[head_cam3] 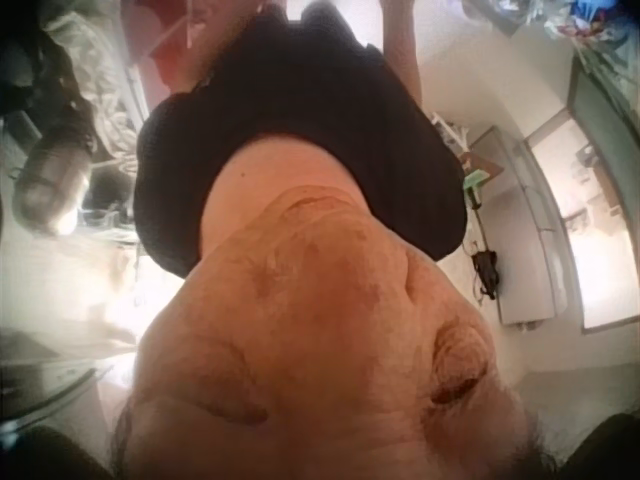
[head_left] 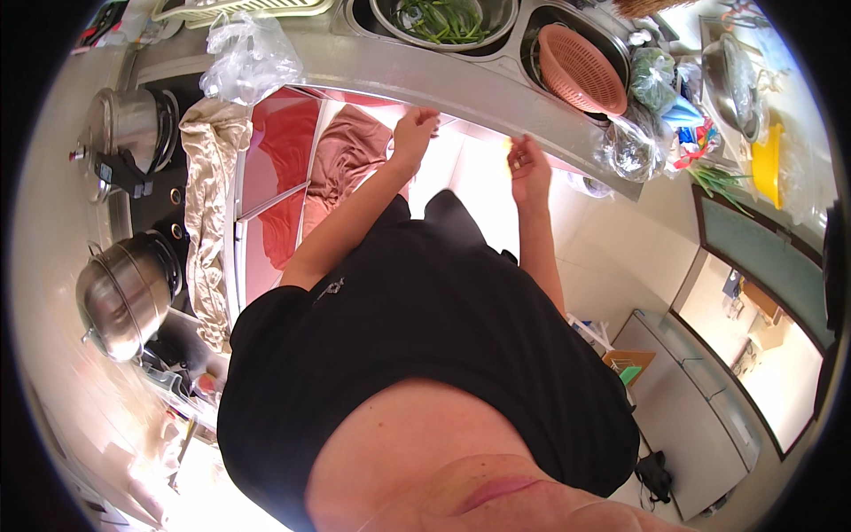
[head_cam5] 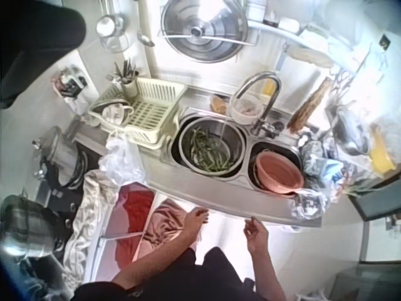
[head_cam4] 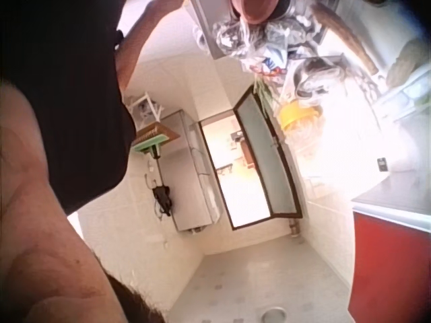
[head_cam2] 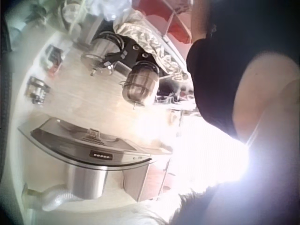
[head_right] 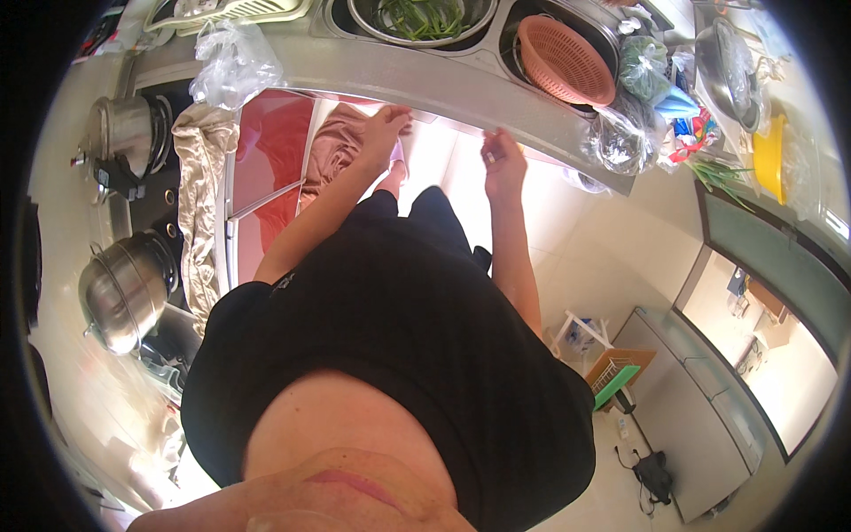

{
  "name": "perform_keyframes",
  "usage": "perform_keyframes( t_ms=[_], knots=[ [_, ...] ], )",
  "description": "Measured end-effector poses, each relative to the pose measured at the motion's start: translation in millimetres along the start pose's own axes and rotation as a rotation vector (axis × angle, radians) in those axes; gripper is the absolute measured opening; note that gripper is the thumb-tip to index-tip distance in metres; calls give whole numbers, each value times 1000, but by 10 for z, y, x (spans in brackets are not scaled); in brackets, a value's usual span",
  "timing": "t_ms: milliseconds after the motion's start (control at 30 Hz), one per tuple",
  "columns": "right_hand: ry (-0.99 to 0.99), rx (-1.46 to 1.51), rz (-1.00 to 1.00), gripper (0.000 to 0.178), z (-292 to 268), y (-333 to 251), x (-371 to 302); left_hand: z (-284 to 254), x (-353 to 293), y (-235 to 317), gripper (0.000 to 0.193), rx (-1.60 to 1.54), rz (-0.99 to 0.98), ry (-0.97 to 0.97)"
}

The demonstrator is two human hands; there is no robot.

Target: The person organizes dishes in a drying rack, puts away a steamer rack in a cabinet, and then washes green beans by hand in a sink and places them in a colander.

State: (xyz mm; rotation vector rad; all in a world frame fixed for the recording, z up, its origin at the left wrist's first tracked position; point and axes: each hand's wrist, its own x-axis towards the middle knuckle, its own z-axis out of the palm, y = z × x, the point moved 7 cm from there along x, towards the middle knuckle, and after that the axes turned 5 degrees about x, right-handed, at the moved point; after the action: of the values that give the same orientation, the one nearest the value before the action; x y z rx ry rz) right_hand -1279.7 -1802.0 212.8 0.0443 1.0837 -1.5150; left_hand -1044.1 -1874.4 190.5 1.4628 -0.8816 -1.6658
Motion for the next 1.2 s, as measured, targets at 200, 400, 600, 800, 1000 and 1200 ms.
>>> perform_keyframes(
  t_ms=[200, 400, 600, 800, 1000, 1200],
  knots=[
    [214, 365, 274, 32, -507, 953, 569, 310, 354, -807, 45, -600, -289, 61],
    [212, 641, 133, 28, -331, 1122, 816, 489, 582, -914, 58, -1064, -278, 170],
    [238, 536, 83, 19, -221, 1066, 898, 414, 615, -977, 56, -1019, -217, 180],
    [105, 572, -5, 32, -64, 1065, 857, 188, 414, -1134, 56, -812, -202, 61],
    [162, 608, -21, 49, -561, 1318, 842, -274, -154, -1332, 21, -472, -152, 76],
    [263, -36, -18, 57, -1208, 1364, -288, -1242, -701, -1672, 50, -107, -64, 282]
  ],
)
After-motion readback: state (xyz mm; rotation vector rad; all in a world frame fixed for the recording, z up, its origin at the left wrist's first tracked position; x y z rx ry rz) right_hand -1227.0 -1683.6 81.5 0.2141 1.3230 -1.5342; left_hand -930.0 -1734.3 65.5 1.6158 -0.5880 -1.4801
